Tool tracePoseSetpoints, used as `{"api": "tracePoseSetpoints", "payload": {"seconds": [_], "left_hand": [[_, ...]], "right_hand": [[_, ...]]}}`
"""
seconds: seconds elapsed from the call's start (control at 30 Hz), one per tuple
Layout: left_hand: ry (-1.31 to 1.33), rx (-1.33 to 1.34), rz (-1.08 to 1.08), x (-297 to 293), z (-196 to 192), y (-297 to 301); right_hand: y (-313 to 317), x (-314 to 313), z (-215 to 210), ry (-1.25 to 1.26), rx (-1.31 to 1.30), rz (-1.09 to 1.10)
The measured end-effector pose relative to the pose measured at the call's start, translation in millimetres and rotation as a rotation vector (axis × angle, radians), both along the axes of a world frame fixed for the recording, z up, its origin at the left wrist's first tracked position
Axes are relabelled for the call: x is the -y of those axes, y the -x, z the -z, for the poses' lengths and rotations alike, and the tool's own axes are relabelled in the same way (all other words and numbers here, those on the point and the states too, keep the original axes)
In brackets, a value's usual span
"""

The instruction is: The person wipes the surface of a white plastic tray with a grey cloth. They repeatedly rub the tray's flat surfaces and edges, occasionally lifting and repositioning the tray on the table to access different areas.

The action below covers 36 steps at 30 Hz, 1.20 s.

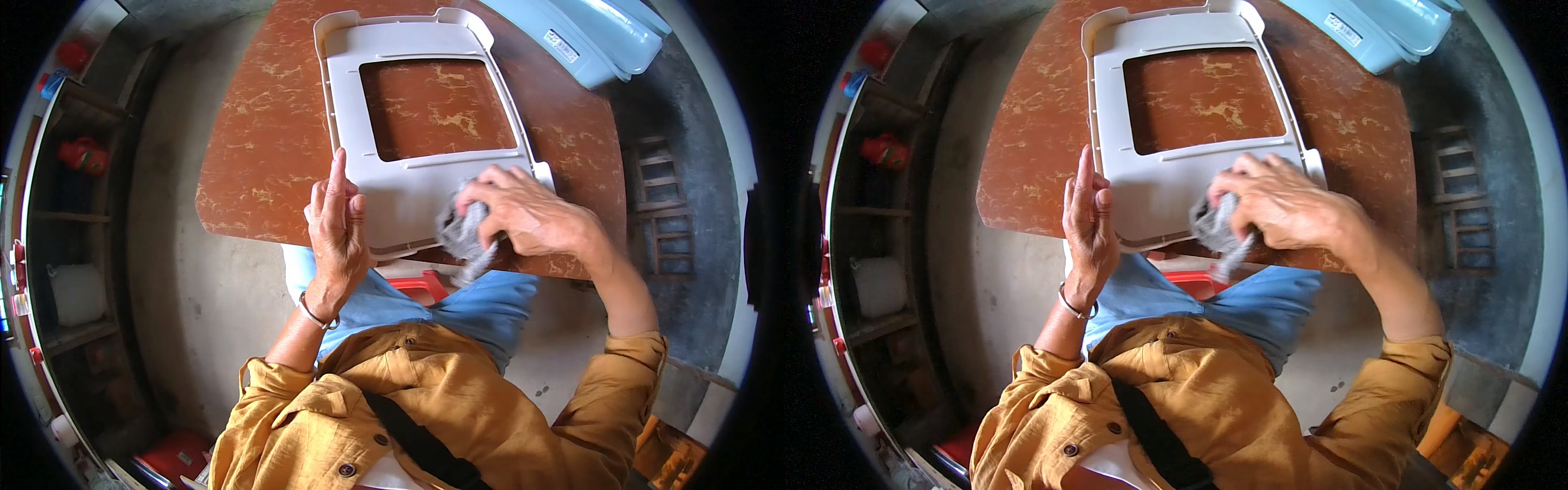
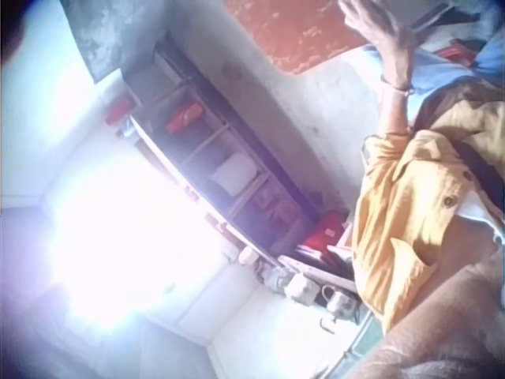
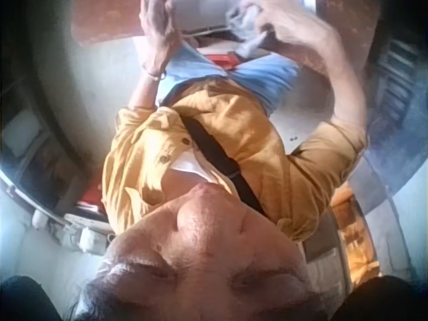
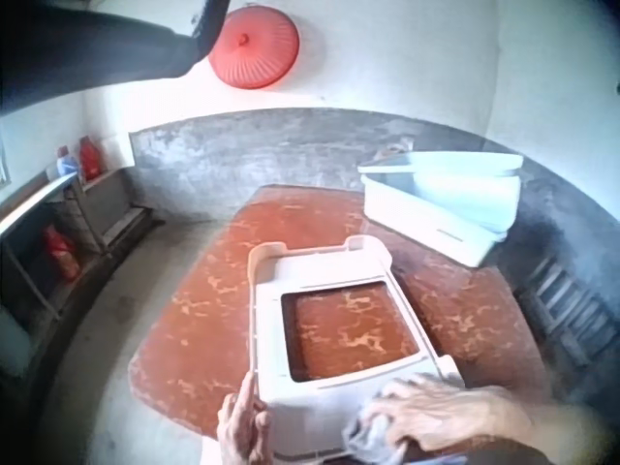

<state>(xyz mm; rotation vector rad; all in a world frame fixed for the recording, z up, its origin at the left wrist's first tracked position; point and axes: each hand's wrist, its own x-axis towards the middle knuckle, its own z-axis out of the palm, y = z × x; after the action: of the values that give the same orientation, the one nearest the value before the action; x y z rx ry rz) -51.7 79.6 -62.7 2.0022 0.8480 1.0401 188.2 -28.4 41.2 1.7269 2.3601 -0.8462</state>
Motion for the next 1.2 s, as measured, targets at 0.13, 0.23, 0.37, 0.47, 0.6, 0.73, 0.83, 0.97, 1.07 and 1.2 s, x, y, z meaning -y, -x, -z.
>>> {"api": "tracePoseSetpoints", "payload": {"seconds": [0.13, 0.23, 0.37, 0.47, 0.6, 0.73, 0.83, 0.97, 1.07, 1.2], "left_hand": [[-0.308, -0.088, 0.011, 2, -15, 5], [-0.446, -0.229, 0.169, 16, -22, 15], [-0.488, -0.257, 0.225, 18, 6, 19], [-0.486, -0.21, 0.224, 18, 10, 21], [-0.462, -0.2, 0.251, 17, 9, 21], [-0.423, -0.164, 0.265, 18, 11, 17], [-0.404, -0.148, 0.259, 19, 14, 16], [-0.466, -0.119, 0.236, 16, 13, 15], [-0.428, -0.111, 0.207, 14, 16, 20], [-0.448, -0.146, 0.222, 13, 14, 23]], "right_hand": [[-13, 17, 4, -0.186, -0.001, 0.178], [14, 5, 21, -0.429, -0.189, 0.243], [56, -10, 58, -0.578, -0.266, 0.063], [39, -4, 57, -0.568, -0.214, 0.059], [-15, 13, 26, -0.21, -0.003, 0.169], [-27, 13, 29, -0.222, -0.001, 0.285], [15, -7, 55, -0.518, -0.114, 0.269], [76, -54, 80, -0.742, -0.294, 0.166], [75, -70, 85, -0.753, -0.353, 0.032], [25, -42, 72, -0.629, -0.266, 0.022]]}}
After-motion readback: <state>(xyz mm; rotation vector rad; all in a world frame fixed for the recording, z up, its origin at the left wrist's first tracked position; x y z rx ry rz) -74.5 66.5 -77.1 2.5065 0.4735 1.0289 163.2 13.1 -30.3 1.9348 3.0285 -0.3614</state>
